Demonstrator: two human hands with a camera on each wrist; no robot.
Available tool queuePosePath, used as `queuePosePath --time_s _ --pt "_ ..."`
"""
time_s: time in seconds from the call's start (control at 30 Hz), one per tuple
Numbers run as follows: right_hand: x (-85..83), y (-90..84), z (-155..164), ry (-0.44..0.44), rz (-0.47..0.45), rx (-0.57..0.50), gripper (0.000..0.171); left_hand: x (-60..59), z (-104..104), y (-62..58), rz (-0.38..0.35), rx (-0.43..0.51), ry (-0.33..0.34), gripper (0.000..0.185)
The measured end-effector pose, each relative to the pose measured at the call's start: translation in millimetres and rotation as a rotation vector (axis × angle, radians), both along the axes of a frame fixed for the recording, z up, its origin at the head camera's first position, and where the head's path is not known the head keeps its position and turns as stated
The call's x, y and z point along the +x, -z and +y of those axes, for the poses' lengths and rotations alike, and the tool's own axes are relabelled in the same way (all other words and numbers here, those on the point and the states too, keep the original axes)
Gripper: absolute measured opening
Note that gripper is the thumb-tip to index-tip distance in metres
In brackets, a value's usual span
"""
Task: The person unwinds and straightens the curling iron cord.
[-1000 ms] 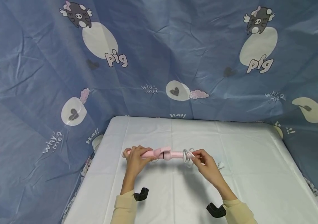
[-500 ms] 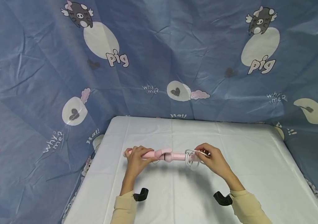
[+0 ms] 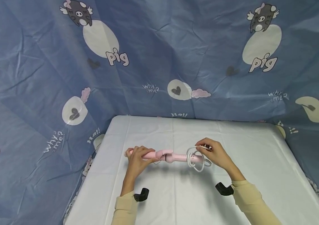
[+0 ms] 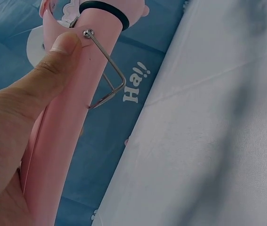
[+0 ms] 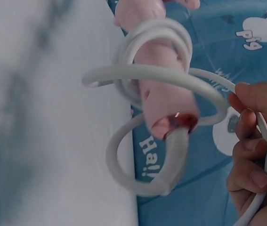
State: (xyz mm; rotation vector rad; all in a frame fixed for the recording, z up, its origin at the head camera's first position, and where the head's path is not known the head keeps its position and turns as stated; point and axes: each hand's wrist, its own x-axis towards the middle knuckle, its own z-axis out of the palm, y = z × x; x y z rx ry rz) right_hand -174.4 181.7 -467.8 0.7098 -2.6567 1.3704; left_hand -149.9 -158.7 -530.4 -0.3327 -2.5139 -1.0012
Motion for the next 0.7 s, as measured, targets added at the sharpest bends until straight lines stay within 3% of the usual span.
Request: queuePosePath --time_s 0.23,0.7 --pt "-7.1 3.2 4 0.002 -0.033 0.033 0.011 0.9 -2 0.1 -0.039 0.013 0.008 0.042" --pt "-23.7 14.1 11 0.007 -0.076 0.075 0.012 1.8 -7 -1.6 -0.009 0.006 0.010 0.040"
